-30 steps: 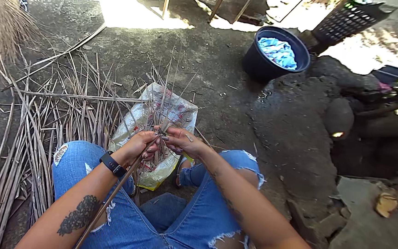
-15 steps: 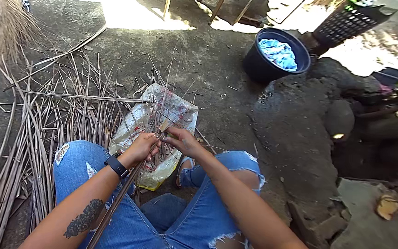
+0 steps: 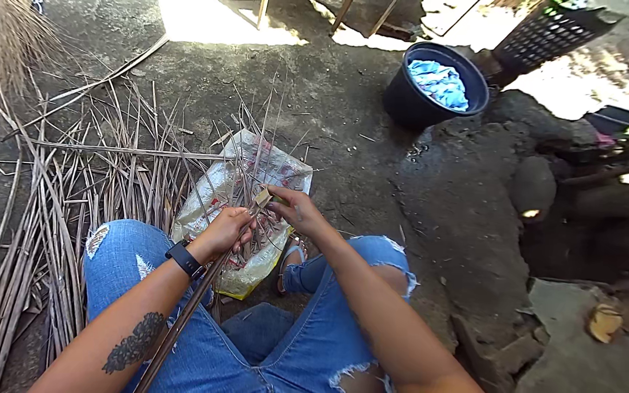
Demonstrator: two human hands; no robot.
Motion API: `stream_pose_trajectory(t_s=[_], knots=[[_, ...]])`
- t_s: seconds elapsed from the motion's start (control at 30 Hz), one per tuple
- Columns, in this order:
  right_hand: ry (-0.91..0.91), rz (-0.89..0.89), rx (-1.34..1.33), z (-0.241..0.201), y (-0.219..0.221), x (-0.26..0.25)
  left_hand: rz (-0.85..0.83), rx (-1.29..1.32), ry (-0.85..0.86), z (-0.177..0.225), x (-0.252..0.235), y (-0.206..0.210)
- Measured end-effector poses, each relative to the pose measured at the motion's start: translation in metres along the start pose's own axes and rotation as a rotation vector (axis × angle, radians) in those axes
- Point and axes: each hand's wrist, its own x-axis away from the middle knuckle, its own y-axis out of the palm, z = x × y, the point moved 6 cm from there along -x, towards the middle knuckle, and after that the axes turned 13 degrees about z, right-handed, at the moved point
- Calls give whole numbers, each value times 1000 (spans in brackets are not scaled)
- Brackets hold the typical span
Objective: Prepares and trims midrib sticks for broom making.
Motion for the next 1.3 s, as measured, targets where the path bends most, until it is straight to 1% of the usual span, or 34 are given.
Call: stream_pose_trajectory(t_s=[0.1,0.17,0.23,0.33,0.4,0.47,0.53,0.6,0.67,0.73,0.83,0.97,1.03,1.1,1.17,1.3], knots=[[27,57,-55,8,-10,-4,-12,-5,-14,-3,3,0],[38,42,-99,8,-15,-2,2,-24,-6,-4,4,0],[51,-62,-125,2,-4,5,60,-96,24,-2,3,-3],[81,-219,-193,-5,22,13,117,-299,89,-1,1,-6],[83,-271,-218,-3,28,13,138,-396,117,-1,0,-5],[64,-250,-159,1,24,10,147,-452,125,-1,1,-5],[62,-182,-91,5,14,4,144,-476,128,-1,1,-5],[91,-127,-113,5,5,1,132,-478,131,-1,2,-3],[115,-184,-198,1,5,6,125,-464,133,0,3,-2],[100,-254,-227,0,14,9,133,-472,134,1,2,-3],[120,-260,-207,6,17,5,145,-514,137,1,2,-4],[106,-128,-196,8,2,-1,138,-514,132,3,5,-4],[141,-137,-247,5,0,2,129,-488,121,2,6,-4],[146,-199,-285,-4,5,9,107,-405,103,2,6,-4],[130,-212,-276,-6,9,9,90,-305,77,2,7,-4],[116,-78,-270,7,-5,-2,40,-153,47,2,8,-2]])
